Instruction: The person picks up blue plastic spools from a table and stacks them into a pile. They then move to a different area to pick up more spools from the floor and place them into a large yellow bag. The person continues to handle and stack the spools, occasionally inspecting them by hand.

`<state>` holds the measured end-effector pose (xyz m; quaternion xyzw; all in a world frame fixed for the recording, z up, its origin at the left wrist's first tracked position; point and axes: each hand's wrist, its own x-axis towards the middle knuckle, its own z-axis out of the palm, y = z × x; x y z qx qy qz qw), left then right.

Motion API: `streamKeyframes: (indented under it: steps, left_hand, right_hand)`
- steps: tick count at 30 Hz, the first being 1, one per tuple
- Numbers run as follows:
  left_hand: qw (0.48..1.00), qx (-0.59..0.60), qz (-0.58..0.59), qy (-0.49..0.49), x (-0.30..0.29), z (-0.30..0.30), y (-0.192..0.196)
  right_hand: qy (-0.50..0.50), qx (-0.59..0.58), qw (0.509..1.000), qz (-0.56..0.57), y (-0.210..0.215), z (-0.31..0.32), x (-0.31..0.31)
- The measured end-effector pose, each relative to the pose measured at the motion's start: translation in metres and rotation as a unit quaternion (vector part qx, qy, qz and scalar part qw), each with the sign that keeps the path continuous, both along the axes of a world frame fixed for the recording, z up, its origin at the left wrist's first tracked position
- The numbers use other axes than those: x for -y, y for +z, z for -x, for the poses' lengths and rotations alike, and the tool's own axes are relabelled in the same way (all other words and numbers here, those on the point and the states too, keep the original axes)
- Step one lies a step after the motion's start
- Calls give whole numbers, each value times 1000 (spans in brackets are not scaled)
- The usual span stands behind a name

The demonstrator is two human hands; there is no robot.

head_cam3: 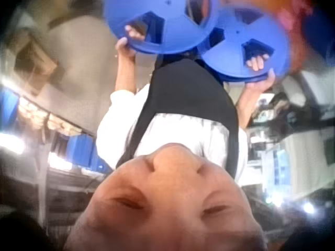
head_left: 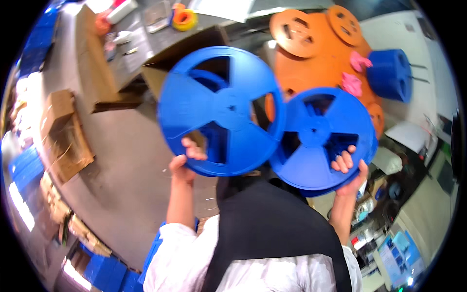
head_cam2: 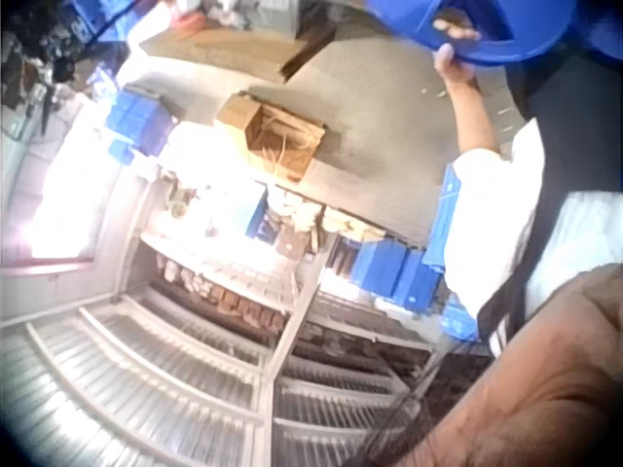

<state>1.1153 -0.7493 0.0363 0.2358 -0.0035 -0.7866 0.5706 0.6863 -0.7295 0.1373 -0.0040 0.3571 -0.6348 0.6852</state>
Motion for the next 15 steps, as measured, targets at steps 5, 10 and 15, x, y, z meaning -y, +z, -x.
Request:
streamKeyframes:
  steps: [5,10,15]
  left_hand:
    - [999,8,42,-1,35,28,12]
    - [972,211,-78,-71,40,24,-1]
    - [945,307,-51,-97,14,48,-4]
  right_hand:
    - [-2,9,998,63,-2,12,-6]
    - [4,72,979,190,-2,7,-7]
    - [45,103,957,268,1,4,4]
